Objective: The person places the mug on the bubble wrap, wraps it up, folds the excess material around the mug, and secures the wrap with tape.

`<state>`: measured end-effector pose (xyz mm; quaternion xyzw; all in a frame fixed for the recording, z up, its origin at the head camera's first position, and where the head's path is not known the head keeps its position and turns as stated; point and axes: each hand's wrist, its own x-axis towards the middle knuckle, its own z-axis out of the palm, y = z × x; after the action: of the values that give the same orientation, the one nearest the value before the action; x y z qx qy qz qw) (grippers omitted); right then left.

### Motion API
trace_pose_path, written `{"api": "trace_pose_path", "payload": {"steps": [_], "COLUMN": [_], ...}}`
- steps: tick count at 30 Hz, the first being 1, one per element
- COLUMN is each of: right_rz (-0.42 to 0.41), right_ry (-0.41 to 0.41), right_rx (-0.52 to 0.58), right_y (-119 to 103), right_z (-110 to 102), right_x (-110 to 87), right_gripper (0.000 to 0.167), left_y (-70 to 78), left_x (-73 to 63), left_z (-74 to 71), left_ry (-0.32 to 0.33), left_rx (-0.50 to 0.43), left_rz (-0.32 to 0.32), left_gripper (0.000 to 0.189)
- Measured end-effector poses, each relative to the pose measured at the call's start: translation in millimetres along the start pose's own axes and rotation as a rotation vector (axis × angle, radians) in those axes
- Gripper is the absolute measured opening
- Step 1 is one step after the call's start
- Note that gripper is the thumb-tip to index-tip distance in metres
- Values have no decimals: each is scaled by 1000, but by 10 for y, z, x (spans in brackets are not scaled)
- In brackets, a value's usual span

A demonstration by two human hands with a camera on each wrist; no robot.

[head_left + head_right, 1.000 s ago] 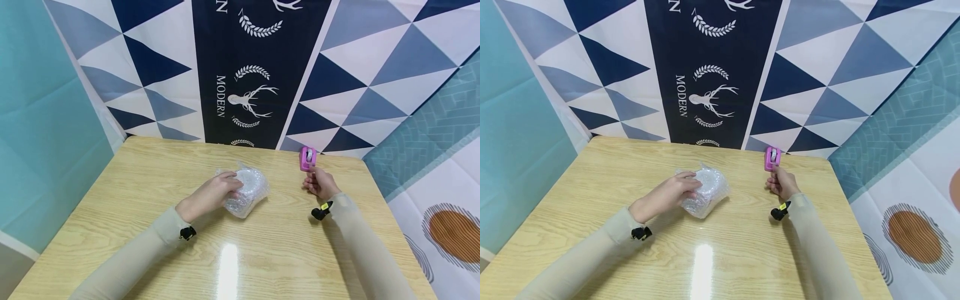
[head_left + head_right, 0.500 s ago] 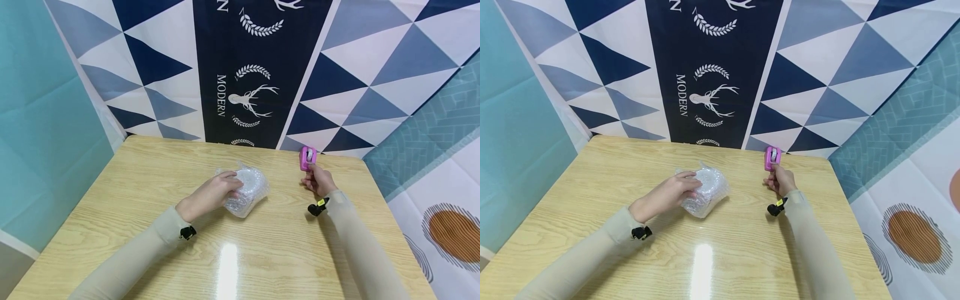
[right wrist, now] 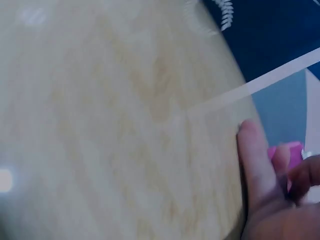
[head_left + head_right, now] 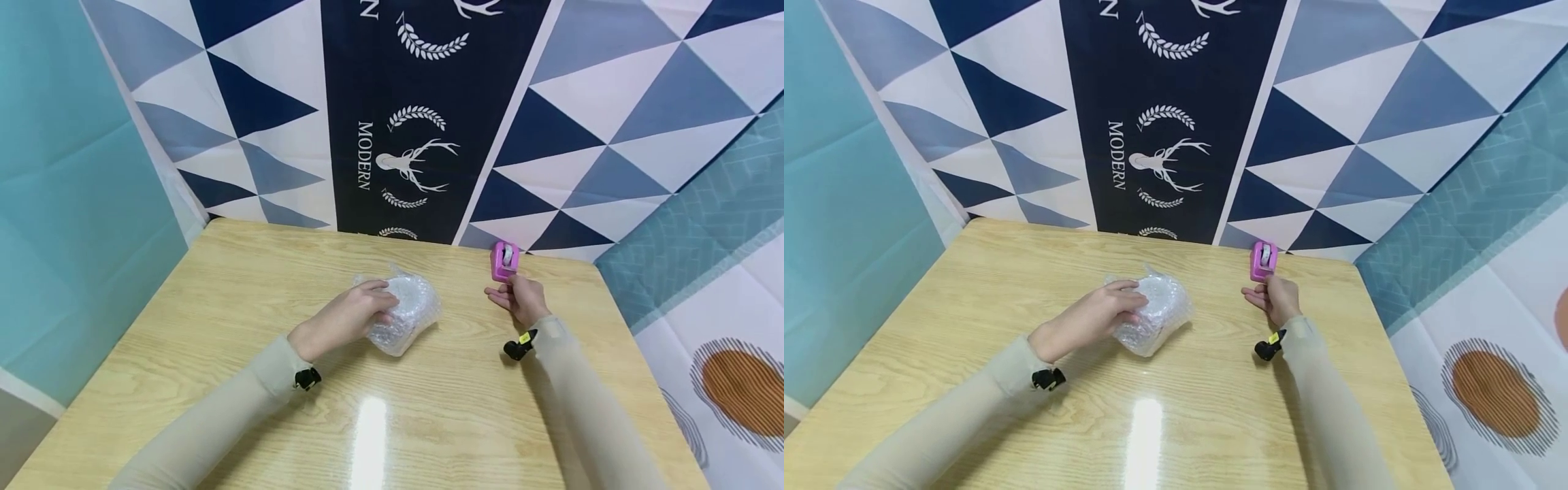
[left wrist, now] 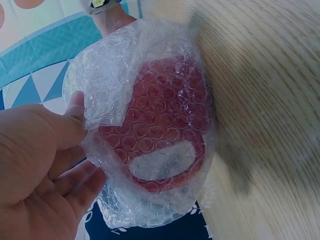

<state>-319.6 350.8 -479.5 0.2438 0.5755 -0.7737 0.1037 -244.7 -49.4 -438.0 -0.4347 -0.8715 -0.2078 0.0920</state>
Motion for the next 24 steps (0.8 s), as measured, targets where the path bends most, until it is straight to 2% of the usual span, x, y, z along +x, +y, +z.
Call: {"api": "trace_pose_path", "payload": {"steps": [5, 8, 12, 19, 24], "right_rz": [-1, -2, -59, -200, -253], "right_ry": [-229, -285, -267, -282, -323], "right_rx": [166, 166, -19, -380, -480], "right_y": [45, 73, 102, 200, 243], "right_z": [-166, -203, -86, 178, 366], "right_x": [21, -6, -60, -149, -235], "right_gripper": [32, 29, 26, 32, 30], "left_y": [4, -1, -30, -79, -85], "left_x": [-3, 0, -2, -22, -11], "left_z": [-11, -3, 8, -51, -138], "left_ry": [3, 5, 41, 72, 67], "left_rx": [1, -2, -2, -43, -31], "left_rz": [3, 0, -4, 26, 48], "left_gripper": [27, 31, 34, 33, 36]}}
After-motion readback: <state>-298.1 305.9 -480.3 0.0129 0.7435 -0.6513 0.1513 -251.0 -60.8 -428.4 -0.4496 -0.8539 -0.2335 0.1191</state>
